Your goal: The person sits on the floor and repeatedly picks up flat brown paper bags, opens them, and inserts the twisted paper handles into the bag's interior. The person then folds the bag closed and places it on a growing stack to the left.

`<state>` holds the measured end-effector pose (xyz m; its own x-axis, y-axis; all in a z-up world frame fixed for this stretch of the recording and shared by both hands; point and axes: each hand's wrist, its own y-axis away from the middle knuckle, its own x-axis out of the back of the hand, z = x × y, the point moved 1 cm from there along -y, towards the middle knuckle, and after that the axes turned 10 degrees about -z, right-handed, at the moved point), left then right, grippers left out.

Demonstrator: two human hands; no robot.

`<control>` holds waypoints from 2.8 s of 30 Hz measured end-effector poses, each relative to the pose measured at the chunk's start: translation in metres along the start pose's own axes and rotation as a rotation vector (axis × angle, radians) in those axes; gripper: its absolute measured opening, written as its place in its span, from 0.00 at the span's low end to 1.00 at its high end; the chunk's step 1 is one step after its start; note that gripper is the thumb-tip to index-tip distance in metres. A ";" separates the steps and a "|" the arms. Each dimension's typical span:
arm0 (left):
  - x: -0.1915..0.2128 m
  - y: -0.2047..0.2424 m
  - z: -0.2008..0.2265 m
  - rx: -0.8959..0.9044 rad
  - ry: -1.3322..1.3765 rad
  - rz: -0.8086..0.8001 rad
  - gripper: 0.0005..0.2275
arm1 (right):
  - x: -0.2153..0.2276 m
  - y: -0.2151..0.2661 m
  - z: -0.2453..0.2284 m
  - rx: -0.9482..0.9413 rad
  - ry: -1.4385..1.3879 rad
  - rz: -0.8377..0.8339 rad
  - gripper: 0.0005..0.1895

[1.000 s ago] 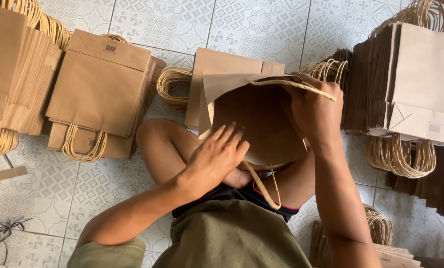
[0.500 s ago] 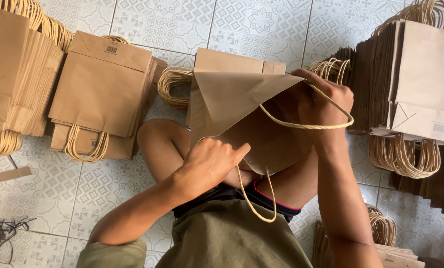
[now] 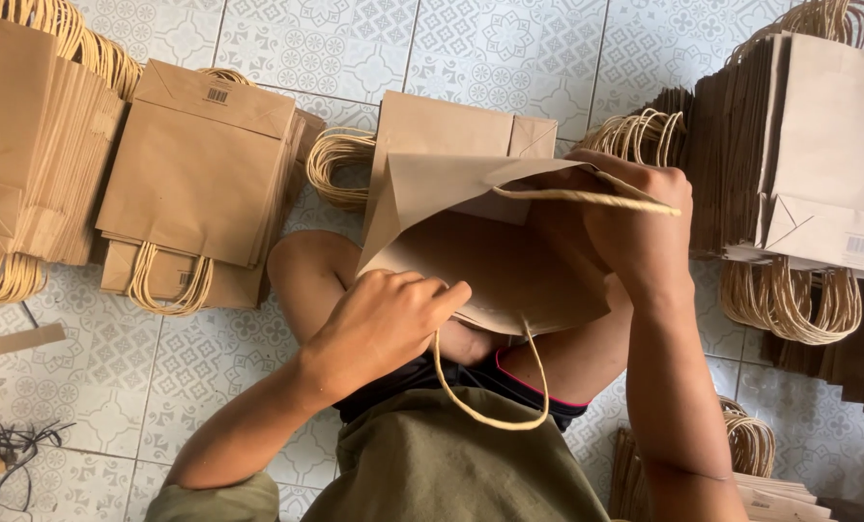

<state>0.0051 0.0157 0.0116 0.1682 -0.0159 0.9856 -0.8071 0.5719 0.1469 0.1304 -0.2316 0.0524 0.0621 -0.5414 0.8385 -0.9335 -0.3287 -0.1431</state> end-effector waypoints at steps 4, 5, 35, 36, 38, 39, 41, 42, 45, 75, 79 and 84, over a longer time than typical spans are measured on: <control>-0.004 0.001 -0.003 0.001 -0.010 0.072 0.20 | -0.002 -0.006 -0.003 0.003 0.016 -0.067 0.11; 0.001 0.000 -0.003 -0.017 -0.018 0.165 0.15 | -0.001 -0.007 -0.005 -0.007 -0.077 -0.122 0.10; -0.093 -0.039 -0.103 0.049 0.780 0.868 0.34 | -0.146 0.036 0.105 0.278 -0.906 0.373 0.33; -0.117 -0.042 -0.110 0.175 0.880 0.796 0.37 | -0.152 0.038 0.102 0.197 -0.878 0.340 0.34; -0.081 -0.048 -0.111 0.135 0.893 0.840 0.38 | -0.166 0.041 0.113 0.155 -0.855 0.301 0.32; -0.063 -0.050 -0.111 0.102 0.905 0.885 0.40 | -0.174 0.042 0.119 0.114 -0.834 0.255 0.31; -0.065 -0.050 -0.115 0.102 0.934 0.843 0.32 | -0.167 0.037 0.120 0.117 -0.817 0.259 0.26; -0.066 -0.050 -0.116 0.105 0.964 0.802 0.26 | -0.164 0.034 0.121 0.121 -0.800 0.259 0.21; -0.084 -0.037 -0.126 0.126 0.870 0.821 0.17 | -0.181 0.044 0.175 0.140 -0.734 0.337 0.13; -0.163 -0.048 -0.105 0.638 1.521 0.246 0.11 | -0.154 0.024 0.119 -0.595 -1.012 -0.377 0.15; -0.177 -0.047 -0.094 0.713 1.707 0.253 0.14 | -0.161 0.037 0.117 -0.681 -1.211 -0.329 0.16; -0.183 -0.055 -0.063 0.704 1.681 0.486 0.19 | -0.206 0.065 0.119 -0.540 -1.773 0.065 0.08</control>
<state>0.0547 0.0387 -0.1817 -0.1623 0.9830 -0.0856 -0.9287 -0.1229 0.3499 0.0990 -0.2336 -0.1926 -0.0546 -0.7356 -0.6752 -0.9246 -0.2181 0.3124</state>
